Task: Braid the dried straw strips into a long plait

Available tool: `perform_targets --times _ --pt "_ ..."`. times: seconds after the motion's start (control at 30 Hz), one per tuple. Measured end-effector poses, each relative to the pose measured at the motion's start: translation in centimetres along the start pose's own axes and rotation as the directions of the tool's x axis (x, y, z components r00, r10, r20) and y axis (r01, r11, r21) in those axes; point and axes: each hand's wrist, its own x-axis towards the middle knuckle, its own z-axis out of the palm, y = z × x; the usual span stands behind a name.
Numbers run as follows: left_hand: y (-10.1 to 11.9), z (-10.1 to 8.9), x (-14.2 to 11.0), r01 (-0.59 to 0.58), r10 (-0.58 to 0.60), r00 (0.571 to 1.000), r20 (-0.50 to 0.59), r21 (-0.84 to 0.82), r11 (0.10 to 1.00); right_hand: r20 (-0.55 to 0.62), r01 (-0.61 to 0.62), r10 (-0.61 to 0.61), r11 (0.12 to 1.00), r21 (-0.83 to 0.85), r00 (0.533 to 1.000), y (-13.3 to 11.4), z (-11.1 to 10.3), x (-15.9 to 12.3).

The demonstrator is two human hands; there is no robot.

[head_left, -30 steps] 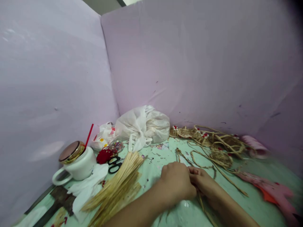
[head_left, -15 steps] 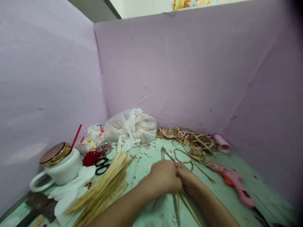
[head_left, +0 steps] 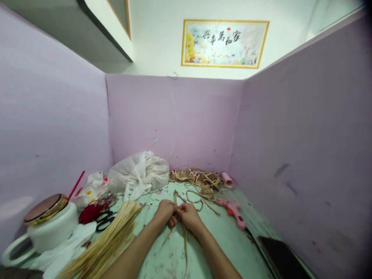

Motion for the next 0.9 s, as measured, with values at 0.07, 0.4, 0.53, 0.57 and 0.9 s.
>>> perform_targets --times 0.07,0.4,0.53,0.57,0.9 --pt "-0.7 0.2 -0.2 -0.139 0.152 0.983 -0.108 0.121 0.983 -0.043 0.033 -0.035 0.998 -0.052 0.998 0.0 0.1 -0.2" --pt "-1.7 -0.3 0.3 -0.356 0.371 0.927 -0.053 0.185 0.916 -0.183 0.054 -0.113 0.952 -0.300 0.977 -0.5 0.4 -0.7" --pt "-1.5 -0.1 0.2 -0.354 0.390 0.917 -0.081 0.287 0.890 -0.184 0.079 -0.140 0.950 -0.302 0.973 -0.2 0.4 -0.5" --pt "-1.6 0.1 0.0 -0.353 0.411 0.904 -0.115 0.338 0.872 -0.181 0.080 -0.138 0.952 -0.296 0.974 -0.2 0.4 -0.6" --pt "-1.4 0.6 -2.4 -0.212 0.442 0.871 -0.214 0.649 0.731 -0.172 0.085 -0.145 0.946 -0.314 0.974 -0.8 0.3 -1.2"
